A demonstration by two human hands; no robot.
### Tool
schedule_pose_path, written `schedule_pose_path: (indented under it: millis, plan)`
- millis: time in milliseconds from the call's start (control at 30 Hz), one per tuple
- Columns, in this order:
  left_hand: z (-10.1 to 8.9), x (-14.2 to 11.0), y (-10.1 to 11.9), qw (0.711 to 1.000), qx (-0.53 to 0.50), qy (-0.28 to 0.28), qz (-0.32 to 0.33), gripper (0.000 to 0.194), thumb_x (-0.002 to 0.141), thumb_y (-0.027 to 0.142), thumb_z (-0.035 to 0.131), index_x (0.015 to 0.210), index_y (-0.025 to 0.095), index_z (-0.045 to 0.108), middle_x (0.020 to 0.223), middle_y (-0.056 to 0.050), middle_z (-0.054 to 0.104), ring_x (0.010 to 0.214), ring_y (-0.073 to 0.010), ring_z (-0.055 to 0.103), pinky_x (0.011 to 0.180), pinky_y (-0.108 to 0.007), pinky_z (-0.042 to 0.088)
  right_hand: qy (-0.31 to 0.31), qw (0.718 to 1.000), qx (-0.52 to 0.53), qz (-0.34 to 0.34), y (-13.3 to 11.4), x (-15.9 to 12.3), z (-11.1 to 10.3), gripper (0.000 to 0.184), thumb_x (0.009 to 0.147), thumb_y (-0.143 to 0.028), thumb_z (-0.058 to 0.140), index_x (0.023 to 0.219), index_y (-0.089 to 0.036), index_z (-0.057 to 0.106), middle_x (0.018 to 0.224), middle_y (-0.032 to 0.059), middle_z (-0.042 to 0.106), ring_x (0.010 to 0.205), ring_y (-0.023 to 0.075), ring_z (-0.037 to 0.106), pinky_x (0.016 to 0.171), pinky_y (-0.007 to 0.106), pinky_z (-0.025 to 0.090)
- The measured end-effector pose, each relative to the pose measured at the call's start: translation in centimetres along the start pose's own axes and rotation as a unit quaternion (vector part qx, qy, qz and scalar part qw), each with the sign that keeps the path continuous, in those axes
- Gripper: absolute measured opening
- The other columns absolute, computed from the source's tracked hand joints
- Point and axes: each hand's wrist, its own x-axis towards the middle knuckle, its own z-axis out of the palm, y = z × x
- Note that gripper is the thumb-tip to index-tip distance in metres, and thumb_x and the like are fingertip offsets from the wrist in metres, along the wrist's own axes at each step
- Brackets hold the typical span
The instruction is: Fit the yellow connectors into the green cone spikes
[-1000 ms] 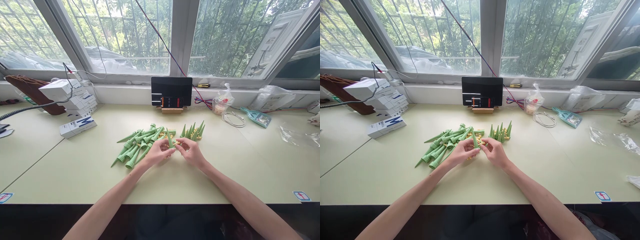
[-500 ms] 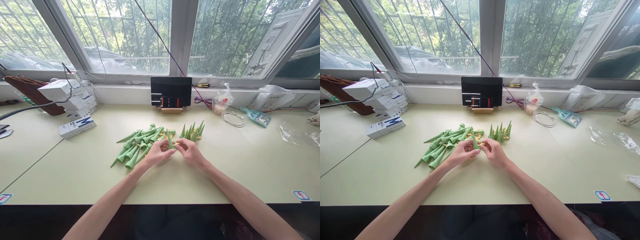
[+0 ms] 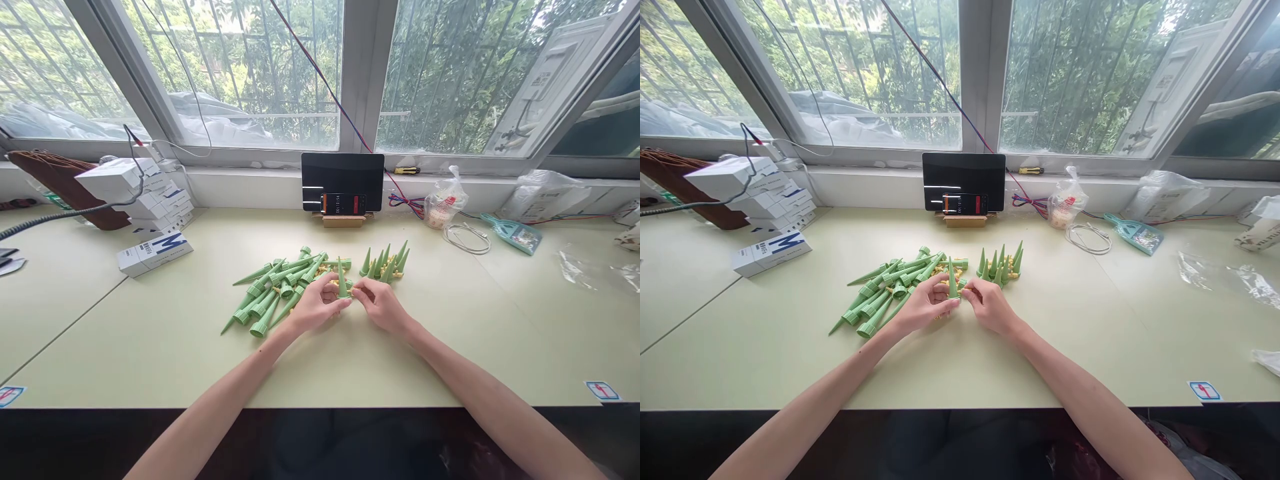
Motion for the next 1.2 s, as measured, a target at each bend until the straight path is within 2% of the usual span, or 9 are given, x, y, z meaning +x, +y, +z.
schedule_pose_path:
  millis: [167,500,800,1200]
  plan:
    - [-0.01,-0.08,-0.08,1.0,0.022,0.005,0.005,0.058,0.078,0.042,0.075,0.124,0.017,0.051,0.095,-0.008,0.068,0.065,-0.0136,0.062,0.055,-0.024,0.051,-0.009,1.0,-0.005,-0.006,-0.05,-0.06,-0.06,0.031,0.099,-0.036,0.045,0.073,-0.019,0.051,0.061,-0.0031,0.044,0.055,0.0126,0.036,0.054,0.027,0.031]
    - [0.25,-0.23,0.61,0.998,0.049,0.004,0.036,0.055,0.076,0.043,0.076,0.12,0.015,0.057,0.089,-0.007,0.067,0.068,-0.0152,0.062,0.062,-0.027,0.053,0.001,1.0,-0.017,-0.017,0.34,-0.08,0.19,0.043,0.101,-0.042,0.038,0.064,-0.022,0.033,0.057,-0.0041,0.035,0.052,0.0114,0.03,0.051,0.027,0.027]
    - [0.34,-0.25,0.39,0.998,0.057,0.0,0.035,0.055,0.078,0.042,0.074,0.122,0.016,0.054,0.086,-0.004,0.062,0.068,-0.0142,0.059,0.063,-0.028,0.054,-0.001,1.0,-0.014,-0.002,0.4,-0.24,0.15,0.049,0.102,-0.05,0.034,0.064,-0.02,0.045,0.055,-0.002,0.047,0.049,0.0118,0.039,0.051,0.026,0.032]
    - [0.38,-0.25,-0.05,0.998,0.053,-0.004,0.042,0.051,0.08,0.039,0.072,0.123,0.018,0.053,0.089,-0.004,0.062,0.07,-0.014,0.059,0.063,-0.027,0.054,-0.003,1.0,-0.014,0.005,0.28,-0.16,0.26,0.051,0.103,-0.048,0.032,0.062,-0.02,0.044,0.055,-0.0024,0.046,0.049,0.0114,0.04,0.052,0.026,0.033]
